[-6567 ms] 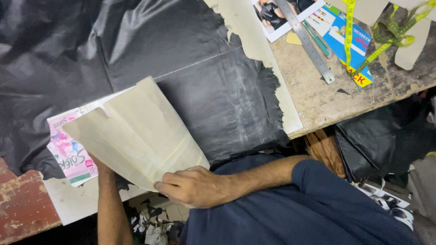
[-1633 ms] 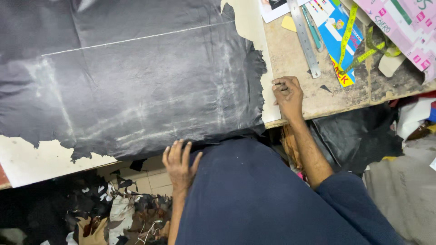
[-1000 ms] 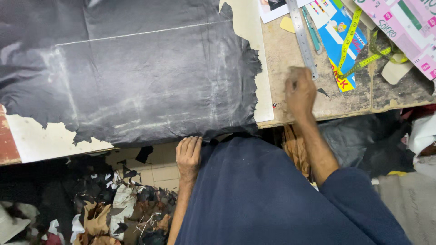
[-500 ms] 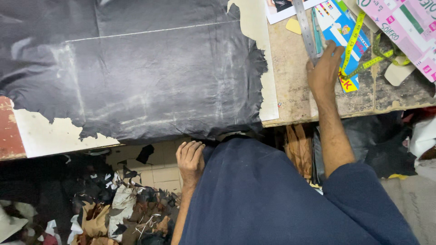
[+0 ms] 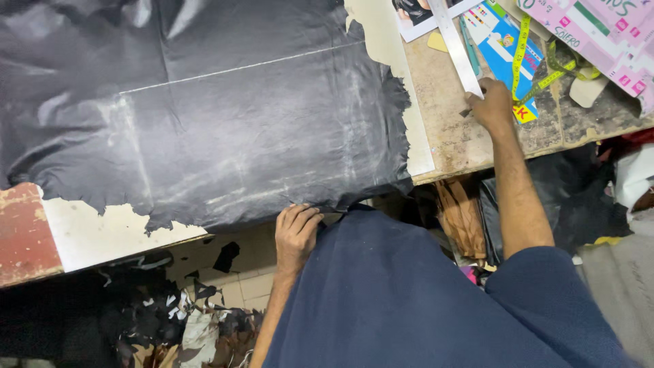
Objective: The person aligns a paper pattern on a large piece of black fabric, then uses a metal ruler and a rotary cutter to cut the fabric into rectangular pieces. The cut pieces are set aside on the table.
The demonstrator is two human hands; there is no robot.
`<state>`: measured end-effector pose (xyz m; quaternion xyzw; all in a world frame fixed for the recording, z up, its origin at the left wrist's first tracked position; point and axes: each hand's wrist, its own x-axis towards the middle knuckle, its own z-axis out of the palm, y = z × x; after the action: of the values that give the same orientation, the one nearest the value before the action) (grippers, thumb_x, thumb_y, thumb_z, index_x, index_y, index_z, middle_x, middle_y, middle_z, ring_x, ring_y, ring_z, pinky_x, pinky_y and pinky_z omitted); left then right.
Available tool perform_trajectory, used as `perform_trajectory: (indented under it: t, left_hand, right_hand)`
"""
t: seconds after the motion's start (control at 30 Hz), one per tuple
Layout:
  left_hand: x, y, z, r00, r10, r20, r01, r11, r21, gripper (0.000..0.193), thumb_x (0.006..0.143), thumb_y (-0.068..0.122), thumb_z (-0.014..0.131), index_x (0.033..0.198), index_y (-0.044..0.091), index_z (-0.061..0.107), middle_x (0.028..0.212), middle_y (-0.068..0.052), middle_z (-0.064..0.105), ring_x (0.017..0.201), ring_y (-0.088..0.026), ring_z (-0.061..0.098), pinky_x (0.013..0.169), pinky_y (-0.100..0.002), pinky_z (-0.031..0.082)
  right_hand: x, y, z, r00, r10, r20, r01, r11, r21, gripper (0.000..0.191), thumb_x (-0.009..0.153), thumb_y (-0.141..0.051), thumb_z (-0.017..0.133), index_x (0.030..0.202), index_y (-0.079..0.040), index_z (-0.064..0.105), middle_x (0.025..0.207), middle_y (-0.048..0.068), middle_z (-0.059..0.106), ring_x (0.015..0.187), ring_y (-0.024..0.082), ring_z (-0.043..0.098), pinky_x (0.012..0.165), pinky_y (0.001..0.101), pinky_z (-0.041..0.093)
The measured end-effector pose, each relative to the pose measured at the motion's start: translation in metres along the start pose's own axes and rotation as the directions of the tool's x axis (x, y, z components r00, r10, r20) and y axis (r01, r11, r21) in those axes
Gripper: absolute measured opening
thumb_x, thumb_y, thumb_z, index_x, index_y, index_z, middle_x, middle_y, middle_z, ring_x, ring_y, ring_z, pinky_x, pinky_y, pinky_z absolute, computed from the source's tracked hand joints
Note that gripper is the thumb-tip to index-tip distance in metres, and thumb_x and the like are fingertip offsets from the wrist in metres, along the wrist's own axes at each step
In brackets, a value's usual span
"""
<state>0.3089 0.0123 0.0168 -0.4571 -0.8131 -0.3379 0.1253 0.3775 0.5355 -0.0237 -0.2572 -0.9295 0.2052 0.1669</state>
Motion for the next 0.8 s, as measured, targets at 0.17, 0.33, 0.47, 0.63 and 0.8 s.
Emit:
perform_trajectory:
  t: [0.17,0.33,0.47,0.63,0.8]
  left_hand:
    - [0.004,-0.024,-0.017,0.998,0.064,0.022,-0.062,0.995,-0.084,0.02,0.08,0.002,0.076,0.099,0.008,0.074,0.107,-0.003,0.072,0.112,-0.025,0.066,0.103,-0.048,0.049]
    - [0.004,-0.04,-0.019,0.998,0.037,0.046,-0.026,0.978,-0.208,0.019,0.081,0.002,0.077,0.099,0.009,0.074,0.105,-0.003,0.073,0.11,-0.025,0.067,0.101,-0.046,0.049]
    - [0.013,-0.05,-0.008,0.97,-0.241,0.03,0.233,0.89,-0.391,0.018,0.089,0.002,0.074,0.106,0.008,0.075,0.112,-0.007,0.075,0.115,-0.026,0.068,0.104,-0.045,0.051]
    - [0.063,-0.073,0.031,0.924,-0.358,0.134,0.379,0.82,-0.429,0.047,0.091,0.021,0.079,0.135,0.009,0.066,0.138,-0.017,0.065,0.129,-0.032,0.061,0.11,-0.047,0.049]
    - [0.15,-0.095,0.086,0.953,-0.089,0.289,0.152,0.968,-0.202,0.097,0.088,0.047,0.08,0.16,0.004,0.032,0.168,-0.019,0.03,0.153,-0.036,0.031,0.125,-0.056,0.023]
  right_hand:
    - [-0.015,-0.027,0.003,0.864,0.355,0.359,-0.503,0.56,0.658,0.011,0.107,-0.013,0.059,0.111,-0.003,0.061,0.081,0.006,0.066,0.06,0.011,0.055,0.051,0.0263,0.042]
    - [-0.066,-0.072,0.006,0.829,0.319,0.46,-0.51,0.091,0.855,0.009,0.11,-0.014,0.055,0.102,-0.01,0.058,0.071,-0.003,0.052,0.052,0.005,0.041,0.045,0.0207,0.033]
    - [-0.172,-0.132,0.039,0.83,0.379,0.409,-0.503,0.193,0.842,0.005,0.104,-0.011,0.055,0.1,-0.009,0.056,0.069,-0.001,0.053,0.05,0.007,0.042,0.043,0.021,0.032]
    - [-0.277,-0.185,0.083,0.862,0.355,0.361,-0.473,0.31,0.825,0.014,0.109,-0.019,0.051,0.107,-0.007,0.058,0.068,-0.001,0.057,0.049,0.005,0.044,0.046,0.0201,0.034]
    - [-0.298,-0.198,0.107,0.811,0.464,0.356,-0.549,0.396,0.736,0.017,0.107,-0.019,0.052,0.109,-0.005,0.062,0.068,-0.001,0.058,0.05,0.004,0.045,0.044,0.0214,0.033]
